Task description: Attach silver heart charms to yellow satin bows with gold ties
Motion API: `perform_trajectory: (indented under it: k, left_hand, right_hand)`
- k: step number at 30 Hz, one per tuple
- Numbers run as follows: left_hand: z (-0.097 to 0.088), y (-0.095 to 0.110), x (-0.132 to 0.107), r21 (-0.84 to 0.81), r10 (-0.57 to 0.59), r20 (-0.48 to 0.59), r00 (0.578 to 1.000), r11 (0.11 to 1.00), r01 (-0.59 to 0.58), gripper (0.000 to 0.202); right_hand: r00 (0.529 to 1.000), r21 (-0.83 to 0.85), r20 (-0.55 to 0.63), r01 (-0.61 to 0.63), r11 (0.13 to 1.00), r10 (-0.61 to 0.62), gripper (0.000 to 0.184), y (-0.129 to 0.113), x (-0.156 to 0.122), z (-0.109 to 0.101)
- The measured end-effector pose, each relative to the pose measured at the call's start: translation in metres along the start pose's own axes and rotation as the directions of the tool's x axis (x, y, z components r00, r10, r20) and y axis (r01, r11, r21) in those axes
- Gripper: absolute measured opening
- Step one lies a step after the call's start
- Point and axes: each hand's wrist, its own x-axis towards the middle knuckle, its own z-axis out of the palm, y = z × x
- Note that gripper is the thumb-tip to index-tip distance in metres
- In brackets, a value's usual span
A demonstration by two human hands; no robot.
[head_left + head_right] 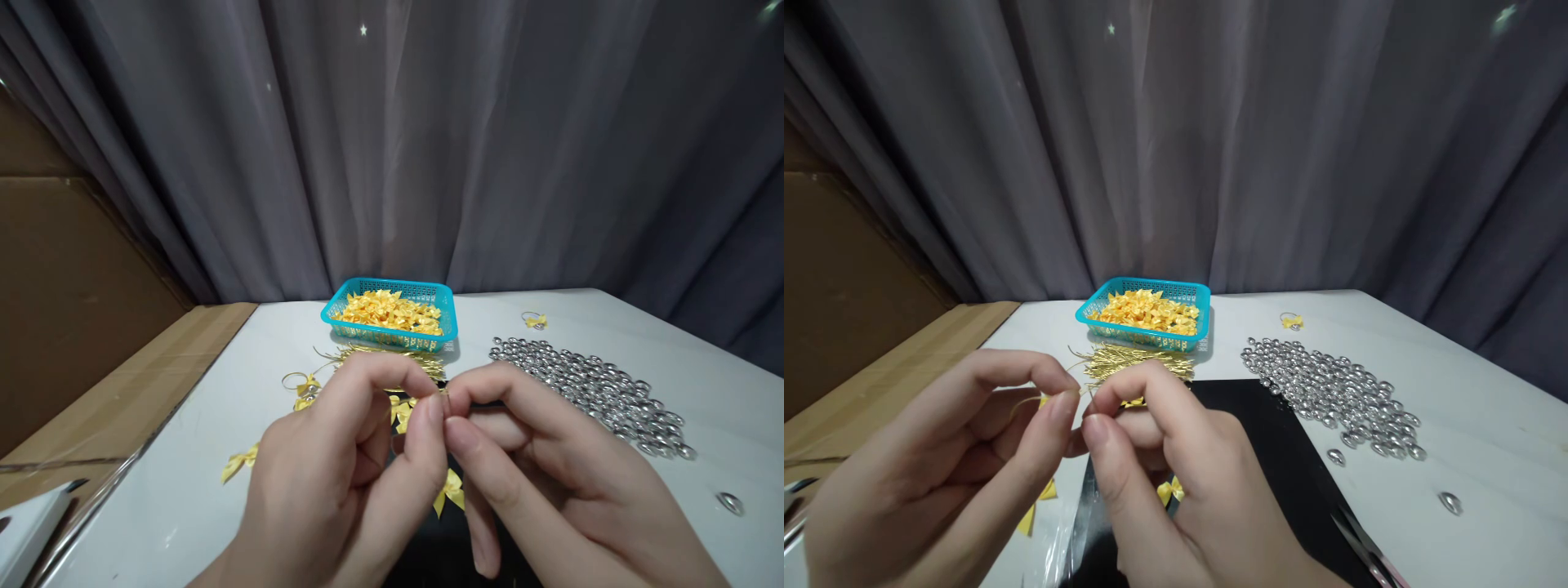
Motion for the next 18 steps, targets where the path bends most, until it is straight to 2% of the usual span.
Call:
perform_trajectory:
  k: [5, 14, 18]
  left_hand:
    - [-0.0003, -0.0016, -0.0005, -0.011, 0.029, -0.017, 0.999, 1.0, -0.029, 0.001]
    - [-0.0026, -0.006, -0.0013, 0.025, 0.117, 0.02, 0.993, 0.993, -0.118, 0.005]
    - [-0.0037, -0.0054, -0.0014, 0.022, 0.113, 0.043, 0.993, 0.993, -0.114, 0.006]
  right_hand:
    - [1.0, 0.028, -0.007, -0.023, 0.999, 0.023, 0.014, -0.0018, 0.0002, 0.0009]
    - [0.999, 0.01, -0.008, -0.046, 0.999, 0.046, 0.015, -0.0026, -0.0005, 0.0017]
    - [0.999, 0.014, -0.009, -0.044, 0.999, 0.044, 0.016, -0.0032, -0.0004, 0.0021]
